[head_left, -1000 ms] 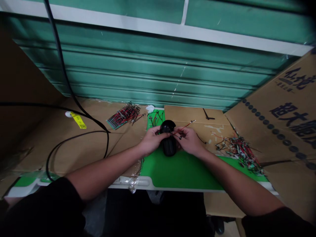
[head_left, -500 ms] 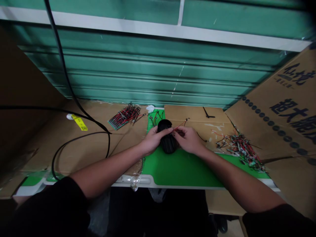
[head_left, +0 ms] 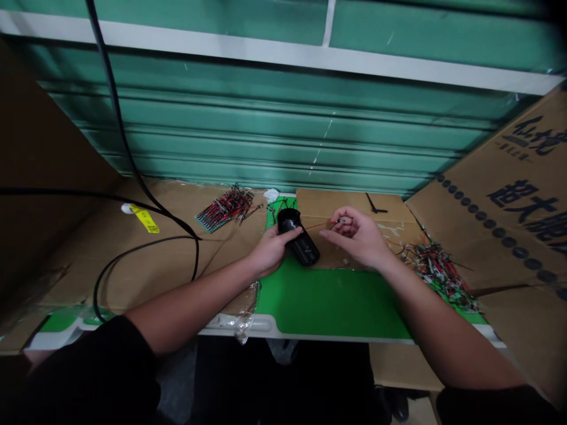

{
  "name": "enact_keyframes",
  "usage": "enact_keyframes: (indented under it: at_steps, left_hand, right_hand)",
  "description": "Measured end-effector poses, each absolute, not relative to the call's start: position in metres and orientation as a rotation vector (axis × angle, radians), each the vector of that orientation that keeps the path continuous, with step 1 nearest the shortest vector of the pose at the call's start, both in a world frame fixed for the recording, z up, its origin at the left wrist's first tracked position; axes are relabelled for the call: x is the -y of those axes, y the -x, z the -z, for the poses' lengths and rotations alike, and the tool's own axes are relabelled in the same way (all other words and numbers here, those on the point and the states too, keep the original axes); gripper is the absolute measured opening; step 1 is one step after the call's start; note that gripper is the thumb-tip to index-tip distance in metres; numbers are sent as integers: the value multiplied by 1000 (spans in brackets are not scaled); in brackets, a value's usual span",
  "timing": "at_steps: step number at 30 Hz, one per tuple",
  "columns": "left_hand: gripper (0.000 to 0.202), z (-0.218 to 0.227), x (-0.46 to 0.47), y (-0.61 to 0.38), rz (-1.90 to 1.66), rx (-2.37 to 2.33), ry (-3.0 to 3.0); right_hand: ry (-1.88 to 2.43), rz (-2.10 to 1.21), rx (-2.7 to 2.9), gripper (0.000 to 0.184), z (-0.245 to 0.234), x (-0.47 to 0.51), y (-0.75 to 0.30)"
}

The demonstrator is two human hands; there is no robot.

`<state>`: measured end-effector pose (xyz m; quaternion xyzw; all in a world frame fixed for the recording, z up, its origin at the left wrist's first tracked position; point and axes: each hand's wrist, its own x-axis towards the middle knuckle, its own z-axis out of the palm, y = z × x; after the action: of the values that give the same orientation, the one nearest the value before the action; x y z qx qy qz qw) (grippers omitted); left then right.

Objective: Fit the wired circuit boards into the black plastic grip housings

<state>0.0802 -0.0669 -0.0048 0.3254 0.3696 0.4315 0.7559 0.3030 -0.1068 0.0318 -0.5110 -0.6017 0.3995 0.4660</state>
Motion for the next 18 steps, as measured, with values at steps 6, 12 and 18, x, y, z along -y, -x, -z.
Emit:
enact_keyframes:
  at_steps: [6,12,18]
  left_hand:
    - [49,9,69,-79,-925,-810,-869]
    - [55,7,74,-78,-870,-801,-921]
    - [55,4,77,-78,-782,-779,-974]
  right_hand:
    - [1051,-1092,1449,39,-40,110,-300]
    - [937,-1166,1475,27,-46,115,-306]
    - [966,-1246,1579,38,-53,117,-312]
